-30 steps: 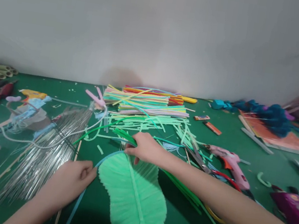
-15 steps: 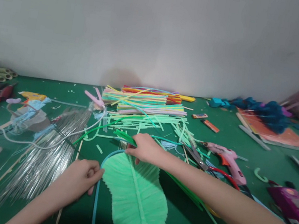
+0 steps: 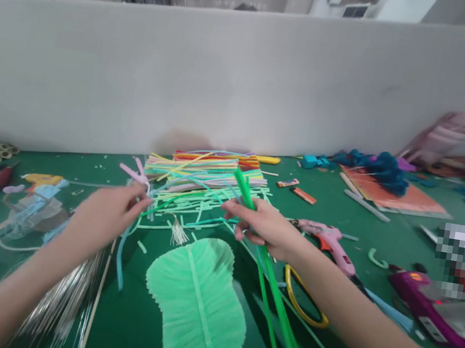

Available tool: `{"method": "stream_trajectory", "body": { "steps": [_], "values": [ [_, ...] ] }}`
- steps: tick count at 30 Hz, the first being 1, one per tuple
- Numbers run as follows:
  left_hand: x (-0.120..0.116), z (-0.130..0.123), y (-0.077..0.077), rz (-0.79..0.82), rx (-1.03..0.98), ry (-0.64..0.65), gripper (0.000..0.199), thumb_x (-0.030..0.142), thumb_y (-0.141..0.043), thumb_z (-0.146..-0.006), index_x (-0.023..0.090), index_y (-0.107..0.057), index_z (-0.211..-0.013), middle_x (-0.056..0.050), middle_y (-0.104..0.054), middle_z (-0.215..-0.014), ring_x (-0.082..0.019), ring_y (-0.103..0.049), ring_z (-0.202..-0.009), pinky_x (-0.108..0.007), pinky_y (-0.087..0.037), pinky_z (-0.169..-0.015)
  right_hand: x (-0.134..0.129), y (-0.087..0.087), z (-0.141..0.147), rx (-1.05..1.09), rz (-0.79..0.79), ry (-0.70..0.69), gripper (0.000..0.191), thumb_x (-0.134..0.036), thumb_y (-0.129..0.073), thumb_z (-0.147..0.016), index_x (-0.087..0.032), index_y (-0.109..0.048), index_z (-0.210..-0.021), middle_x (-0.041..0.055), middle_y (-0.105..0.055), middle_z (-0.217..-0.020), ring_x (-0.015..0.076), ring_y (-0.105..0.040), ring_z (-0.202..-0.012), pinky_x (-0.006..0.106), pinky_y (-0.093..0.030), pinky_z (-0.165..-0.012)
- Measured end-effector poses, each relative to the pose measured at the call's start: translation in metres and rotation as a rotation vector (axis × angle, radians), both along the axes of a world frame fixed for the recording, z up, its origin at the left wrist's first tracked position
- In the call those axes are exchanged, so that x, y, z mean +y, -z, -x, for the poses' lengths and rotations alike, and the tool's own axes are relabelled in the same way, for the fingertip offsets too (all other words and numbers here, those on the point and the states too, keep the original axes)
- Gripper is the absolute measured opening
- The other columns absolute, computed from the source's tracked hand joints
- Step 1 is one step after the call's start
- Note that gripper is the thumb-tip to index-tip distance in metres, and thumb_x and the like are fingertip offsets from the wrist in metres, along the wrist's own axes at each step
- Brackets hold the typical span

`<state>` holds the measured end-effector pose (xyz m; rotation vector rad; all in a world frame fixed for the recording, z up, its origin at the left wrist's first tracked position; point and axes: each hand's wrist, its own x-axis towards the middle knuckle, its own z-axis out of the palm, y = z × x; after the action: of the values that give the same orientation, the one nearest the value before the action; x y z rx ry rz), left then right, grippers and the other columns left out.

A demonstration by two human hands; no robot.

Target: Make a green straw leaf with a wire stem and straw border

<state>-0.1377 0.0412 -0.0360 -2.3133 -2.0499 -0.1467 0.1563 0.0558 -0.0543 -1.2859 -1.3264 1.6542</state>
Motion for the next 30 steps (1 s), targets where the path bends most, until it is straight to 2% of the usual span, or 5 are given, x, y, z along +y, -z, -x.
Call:
{"method": "stream_trajectory", "body": {
  "steps": [5, 12, 16, 25, 30],
  "values": [
    [0.090, -0.049, -0.019, -0.121, 0.027, 0.028, 0.031, 0.036, -0.044, -0.100, 0.017, -0.068, -0.102, -0.014, -0.072, -0.100, -0.032, -0.066, -0.102, -0.039, -0.049, -0.079, -0.009, -0.005, -0.029, 0.434, 0.088, 0.267, 0.021, -0.028, -0.055, -0.096, -0.012, -0.067, -0.089, 0.0008, -0.062, -0.077, -0.0015, -0.042, -0.039, 0.007, -0.018, -0.027],
    [0.160, -0.105, 0.008, -0.017, -0.214, 0.178, 0.038, 0.035, -0.062, -0.094, 0.017, -0.058, -0.127, -0.011, -0.061, -0.128, -0.025, -0.064, -0.107, -0.047, -0.056, -0.088, -0.013, 0.023, -0.033, 0.771, 0.123, 0.479, 0.021, -0.030, -0.069, -0.087, -0.010, -0.068, -0.081, -0.0017, -0.056, -0.064, 0.0005, -0.040, -0.039, 0.008, -0.025, -0.027],
    [0.135, -0.119, 0.028, 0.159, -0.470, 0.302, 0.036, 0.038, -0.060, -0.095, 0.017, -0.059, -0.125, -0.010, -0.064, -0.122, -0.023, -0.066, -0.102, -0.045, -0.056, -0.086, -0.014, 0.040, -0.023, 0.841, 0.121, 0.563, 0.024, -0.035, -0.074, -0.085, -0.012, -0.067, -0.080, -0.0031, -0.056, -0.062, 0.0011, -0.044, -0.041, 0.008, -0.031, -0.029],
    [-0.025, -0.150, 0.050, 0.739, -0.960, 0.455, 0.047, 0.061, -0.042, -0.094, 0.018, -0.063, -0.089, -0.007, -0.078, -0.084, -0.022, -0.074, -0.070, -0.031, -0.056, -0.066, -0.026, 0.034, -0.001, 0.945, 0.152, 0.618, 0.021, -0.037, -0.065, -0.093, -0.017, -0.070, -0.086, 0.0017, -0.070, -0.078, 0.0097, -0.071, -0.073, 0.017, -0.059, -0.070],
    [-0.022, -0.137, 0.045, 0.595, -0.903, 0.298, 0.053, 0.062, -0.030, -0.095, 0.019, -0.061, -0.090, -0.009, -0.077, -0.082, -0.023, -0.074, -0.062, -0.031, -0.054, -0.056, -0.027, 0.051, -0.002, 0.690, 0.098, 0.462, 0.035, -0.048, -0.068, -0.083, -0.013, -0.073, -0.087, 0.0047, -0.070, -0.078, 0.0123, -0.065, -0.064, 0.021, -0.055, -0.058]
  ]
}}
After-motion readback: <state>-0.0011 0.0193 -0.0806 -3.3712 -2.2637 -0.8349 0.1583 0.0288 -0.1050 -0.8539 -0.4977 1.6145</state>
